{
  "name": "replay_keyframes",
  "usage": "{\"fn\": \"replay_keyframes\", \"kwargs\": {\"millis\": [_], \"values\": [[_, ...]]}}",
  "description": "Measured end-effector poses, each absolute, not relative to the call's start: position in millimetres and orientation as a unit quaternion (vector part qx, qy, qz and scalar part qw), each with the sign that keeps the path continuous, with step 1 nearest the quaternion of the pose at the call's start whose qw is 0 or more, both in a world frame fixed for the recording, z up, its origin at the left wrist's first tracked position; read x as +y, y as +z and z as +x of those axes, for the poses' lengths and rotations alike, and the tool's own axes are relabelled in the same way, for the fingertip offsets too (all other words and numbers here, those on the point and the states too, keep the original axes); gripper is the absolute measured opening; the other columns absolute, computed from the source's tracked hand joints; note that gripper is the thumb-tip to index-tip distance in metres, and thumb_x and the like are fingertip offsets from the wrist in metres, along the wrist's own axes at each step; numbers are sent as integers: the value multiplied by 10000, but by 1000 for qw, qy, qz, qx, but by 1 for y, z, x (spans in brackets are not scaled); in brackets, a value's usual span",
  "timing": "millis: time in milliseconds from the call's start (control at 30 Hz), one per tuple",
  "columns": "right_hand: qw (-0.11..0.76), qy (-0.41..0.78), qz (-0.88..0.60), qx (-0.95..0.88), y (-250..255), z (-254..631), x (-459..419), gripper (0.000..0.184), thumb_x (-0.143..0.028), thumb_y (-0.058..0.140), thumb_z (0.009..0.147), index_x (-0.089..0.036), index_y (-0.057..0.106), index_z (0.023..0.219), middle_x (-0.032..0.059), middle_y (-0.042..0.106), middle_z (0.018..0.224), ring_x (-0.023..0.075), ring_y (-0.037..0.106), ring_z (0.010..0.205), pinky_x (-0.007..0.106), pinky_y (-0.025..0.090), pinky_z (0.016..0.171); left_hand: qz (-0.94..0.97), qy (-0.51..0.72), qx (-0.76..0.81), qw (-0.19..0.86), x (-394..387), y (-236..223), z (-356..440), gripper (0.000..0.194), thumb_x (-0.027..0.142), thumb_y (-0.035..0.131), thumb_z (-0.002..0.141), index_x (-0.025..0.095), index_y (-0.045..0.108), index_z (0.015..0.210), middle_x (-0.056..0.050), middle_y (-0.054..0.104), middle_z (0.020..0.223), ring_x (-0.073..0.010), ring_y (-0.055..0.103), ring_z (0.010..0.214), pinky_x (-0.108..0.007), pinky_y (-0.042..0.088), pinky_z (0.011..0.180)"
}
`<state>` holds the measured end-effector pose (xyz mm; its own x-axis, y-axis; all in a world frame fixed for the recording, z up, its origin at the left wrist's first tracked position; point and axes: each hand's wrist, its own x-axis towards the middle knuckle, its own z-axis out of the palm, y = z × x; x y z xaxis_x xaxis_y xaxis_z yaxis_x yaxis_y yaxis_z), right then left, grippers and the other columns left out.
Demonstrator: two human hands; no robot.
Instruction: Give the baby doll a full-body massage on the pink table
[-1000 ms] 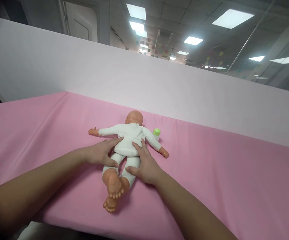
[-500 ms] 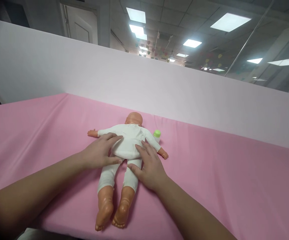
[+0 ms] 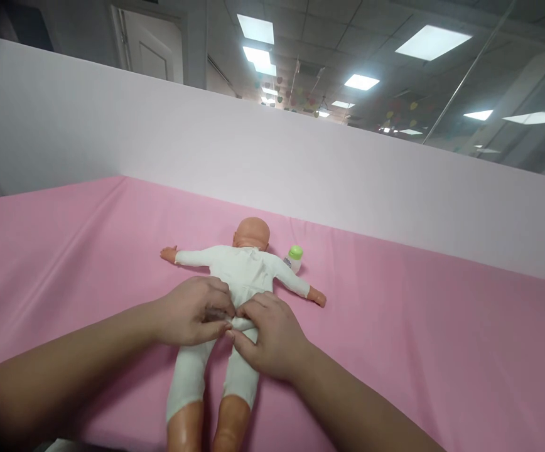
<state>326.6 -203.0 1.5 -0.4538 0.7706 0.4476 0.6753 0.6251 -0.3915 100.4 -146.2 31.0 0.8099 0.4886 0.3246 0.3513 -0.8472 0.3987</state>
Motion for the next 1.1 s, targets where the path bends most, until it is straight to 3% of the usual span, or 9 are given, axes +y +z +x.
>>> {"fn": "replay_keyframes", "kwargs": {"millis": [100, 200, 267, 400, 567, 667, 833, 967, 1100], "values": [[354, 60, -409, -839, 1, 327, -207, 94, -310, 692, 882, -228, 666, 919, 25, 662, 848, 209, 603, 813, 383, 491, 764, 929, 257, 223, 144, -151, 30, 102, 123, 287, 648, 854, 205, 739, 842, -23, 651, 766, -179, 600, 713, -319, 443, 665], [391, 38, -416, -820, -1, 328, -206, 183, -297, 684, 893, -232, 683, 1064, 49, 696, 941, 233, 624, 893, 410, 505, 825, 919, 294, 242, 102, -153, 28, 104, 171, 291, 601, 891, 189, 730, 845, -41, 648, 770, -202, 601, 759, -342, 450, 700], [370, 52, -425, -824, -1, 327, -203, 238, -293, 696, 890, -248, 689, 1124, 54, 715, 1015, 247, 636, 961, 426, 511, 872, 921, 270, 262, 95, -152, 27, 105, 163, 289, 604, 887, 192, 730, 852, -46, 659, 790, -215, 609, 786, -350, 455, 712], [325, 96, -436, -834, 1, 324, -200, 194, -265, 714, 867, -263, 709, 1061, 27, 730, 1000, 231, 655, 939, 404, 520, 842, 926, 219, 277, 132, -148, 28, 106, 116, 248, 639, 843, 212, 743, 880, -28, 679, 806, -208, 626, 796, -329, 460, 694], [337, 104, -418, -837, 3, 325, -204, 123, -275, 685, 881, -250, 713, 999, 23, 723, 898, 214, 653, 836, 389, 525, 780, 922, 240, 240, 186, -148, 28, 102, 145, 189, 608, 855, 200, 690, 735, 4, 623, 682, -146, 582, 653, -290, 443, 635], [377, 58, -408, -829, 2, 328, -205, 173, -311, 663, 904, -246, 712, 1056, 46, 709, 908, 236, 643, 865, 424, 534, 817, 909, 301, 242, 156, -149, 28, 101, 227, 208, 576, 883, 189, 630, 663, -5, 575, 632, -152, 553, 633, -300, 431, 619], [366, 30, -431, -824, -2, 330, -197, 458, -354, 678, 909, -251, 618, 1351, 97, 672, 1241, 301, 595, 1160, 508, 494, 1024, 889, 329, 307, 87, -147, 29, 102, 192, 290, 580, 911, 188, 723, 990, -68, 675, 907, -237, 621, 894, -386, 484, 801], [313, 82, -448, -833, -3, 329, -194, 405, -373, 701, 905, -276, 660, 1296, 71, 695, 1236, 287, 617, 1156, 488, 511, 1016, 907, 231, 333, 111, -144, 27, 103, 231, 368, 599, 922, 226, 737, 1040, -58, 686, 956, -252, 635, 900, -400, 487, 805], [328, 109, -422, -838, 0, 331, -197, 309, -376, 694, 911, -264, 697, 1199, 56, 730, 1118, 260, 659, 1049, 454, 536, 957, 909, 234, 313, 144, -145, 29, 102, 191, 379, 637, 902, 230, 741, 958, -31, 692, 880, -223, 631, 842, -357, 482, 744]]}}
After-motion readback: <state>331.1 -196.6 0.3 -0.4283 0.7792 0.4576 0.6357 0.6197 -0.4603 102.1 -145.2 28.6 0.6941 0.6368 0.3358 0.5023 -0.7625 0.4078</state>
